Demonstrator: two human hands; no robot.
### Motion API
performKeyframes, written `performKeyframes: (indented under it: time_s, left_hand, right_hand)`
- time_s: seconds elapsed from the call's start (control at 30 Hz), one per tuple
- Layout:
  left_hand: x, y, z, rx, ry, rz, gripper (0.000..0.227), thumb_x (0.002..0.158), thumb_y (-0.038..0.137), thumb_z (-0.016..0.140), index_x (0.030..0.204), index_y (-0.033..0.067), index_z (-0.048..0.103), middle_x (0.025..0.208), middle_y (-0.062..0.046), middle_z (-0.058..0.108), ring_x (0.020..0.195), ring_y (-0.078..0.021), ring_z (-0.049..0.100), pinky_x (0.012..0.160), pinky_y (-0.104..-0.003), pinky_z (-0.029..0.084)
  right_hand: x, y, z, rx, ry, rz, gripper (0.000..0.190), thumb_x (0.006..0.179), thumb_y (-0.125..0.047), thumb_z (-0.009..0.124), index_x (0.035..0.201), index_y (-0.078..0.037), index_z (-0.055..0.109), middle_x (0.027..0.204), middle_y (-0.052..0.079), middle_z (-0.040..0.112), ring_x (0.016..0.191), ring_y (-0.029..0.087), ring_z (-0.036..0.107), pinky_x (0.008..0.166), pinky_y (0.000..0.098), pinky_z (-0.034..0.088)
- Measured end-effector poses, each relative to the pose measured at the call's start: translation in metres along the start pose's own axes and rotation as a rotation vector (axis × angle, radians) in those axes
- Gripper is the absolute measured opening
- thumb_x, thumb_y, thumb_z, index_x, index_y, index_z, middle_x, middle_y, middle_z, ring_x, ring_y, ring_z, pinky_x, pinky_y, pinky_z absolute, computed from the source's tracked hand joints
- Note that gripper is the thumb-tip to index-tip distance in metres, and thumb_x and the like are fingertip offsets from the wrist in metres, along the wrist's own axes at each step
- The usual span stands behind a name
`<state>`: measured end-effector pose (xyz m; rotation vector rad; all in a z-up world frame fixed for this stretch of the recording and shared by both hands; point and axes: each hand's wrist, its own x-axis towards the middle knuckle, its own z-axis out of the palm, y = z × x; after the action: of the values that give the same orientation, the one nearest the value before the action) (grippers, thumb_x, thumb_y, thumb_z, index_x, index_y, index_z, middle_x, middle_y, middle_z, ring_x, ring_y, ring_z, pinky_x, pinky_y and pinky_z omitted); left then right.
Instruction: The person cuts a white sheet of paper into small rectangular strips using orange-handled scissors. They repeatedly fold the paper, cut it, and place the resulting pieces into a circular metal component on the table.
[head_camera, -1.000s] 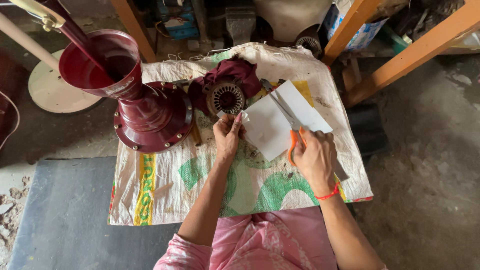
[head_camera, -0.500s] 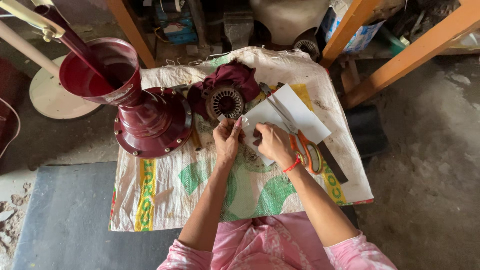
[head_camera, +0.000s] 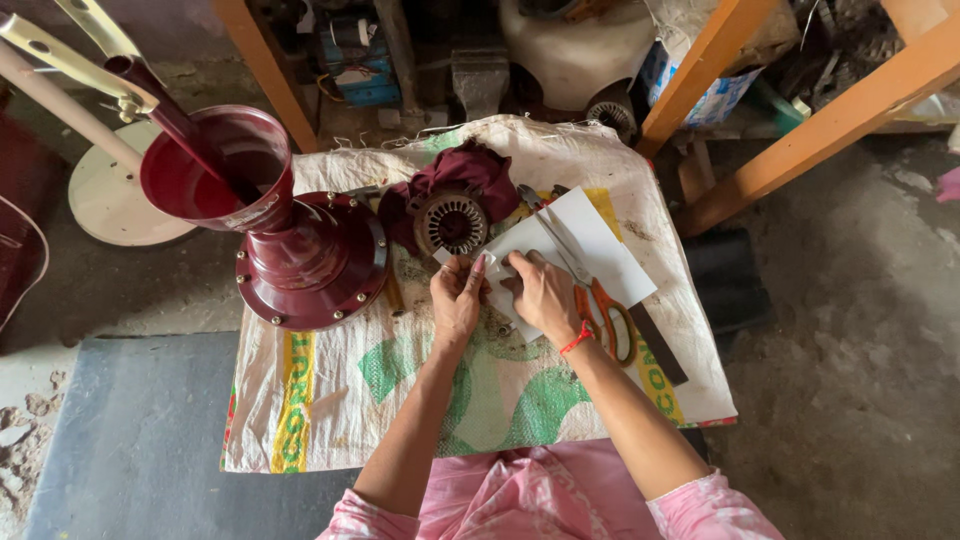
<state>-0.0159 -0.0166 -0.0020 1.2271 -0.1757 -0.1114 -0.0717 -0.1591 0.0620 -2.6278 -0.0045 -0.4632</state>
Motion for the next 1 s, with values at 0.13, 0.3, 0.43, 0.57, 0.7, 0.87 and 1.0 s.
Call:
performKeyframes:
  time_s: [0.13,0.3,0.43,0.57,0.7,0.87,1.0]
  left_hand:
    - [-0.002,0.008,0.004,0.147,0.007,-0.01,0.025,0.102,0.021,0.069,0.091,-0.0006,0.062,0.072,-0.005,0.064,0.062,-0.0097,0.06,0.054,-0.026,0.048]
    - [0.001,0.016,0.016,0.395,0.052,0.006,0.023,0.1,0.02,0.065,0.093,-0.0019,0.063,0.072,-0.008,0.069,0.061,-0.0119,0.067,0.053,-0.029,0.056]
    - [0.002,0.026,0.02,0.506,0.046,-0.075,0.023,0.102,0.019,0.062,0.092,-0.0019,0.065,0.071,-0.009,0.073,0.058,-0.0129,0.068,0.052,-0.029,0.055]
    - [0.0,0.03,0.02,0.513,0.044,-0.063,0.024,0.101,0.018,0.064,0.09,-0.0035,0.065,0.069,-0.011,0.073,0.057,-0.0141,0.067,0.052,-0.03,0.055]
    - [0.0,0.029,0.021,0.392,0.026,-0.029,0.025,0.101,0.017,0.066,0.089,-0.0046,0.063,0.07,-0.012,0.071,0.059,-0.0145,0.066,0.053,-0.03,0.055]
    - [-0.012,0.028,0.019,0.563,0.036,0.249,0.013,0.094,0.012,0.071,0.092,-0.0007,0.07,0.077,-0.013,0.074,0.06,-0.0171,0.07,0.054,-0.03,0.055]
    - [-0.03,0.032,0.019,0.62,0.086,0.263,0.013,0.086,0.008,0.078,0.091,-0.001,0.07,0.076,-0.014,0.074,0.06,-0.0199,0.071,0.055,-0.031,0.055]
  right_hand:
    - [0.012,0.015,0.015,0.021,-0.004,-0.006,0.028,0.084,-0.006,0.073,0.111,-0.006,0.066,0.099,0.024,0.07,0.083,0.043,0.07,0.071,0.0506,0.055]
    - [0.03,0.048,0.044,0.036,0.097,-0.073,0.035,0.082,-0.002,0.071,0.116,-0.003,0.065,0.114,0.032,0.063,0.083,0.043,0.07,0.074,0.0506,0.056]
    - [0.068,0.069,0.036,-0.09,0.165,-0.143,0.024,0.081,-0.009,0.076,0.103,-0.005,0.069,0.106,0.026,0.064,0.089,0.041,0.067,0.078,0.0503,0.055]
    - [0.098,0.061,0.016,-0.243,0.185,-0.169,0.022,0.079,-0.011,0.077,0.1,-0.004,0.071,0.095,0.018,0.064,0.092,0.039,0.063,0.077,0.0496,0.054]
    - [0.098,0.038,-0.003,-0.131,0.234,-0.057,0.008,0.088,-0.012,0.075,0.092,-0.006,0.07,0.092,0.013,0.065,0.089,0.035,0.065,0.074,0.048,0.052]
    - [0.048,0.011,-0.021,0.325,0.124,-0.057,0.016,0.095,-0.015,0.07,0.106,-0.003,0.07,0.098,0.011,0.071,0.087,0.027,0.072,0.075,0.0384,0.057]
    - [0.018,0.004,-0.032,0.474,0.007,-0.168,0.019,0.094,-0.005,0.066,0.112,-0.001,0.071,0.101,0.012,0.073,0.092,0.028,0.072,0.079,0.0363,0.056]
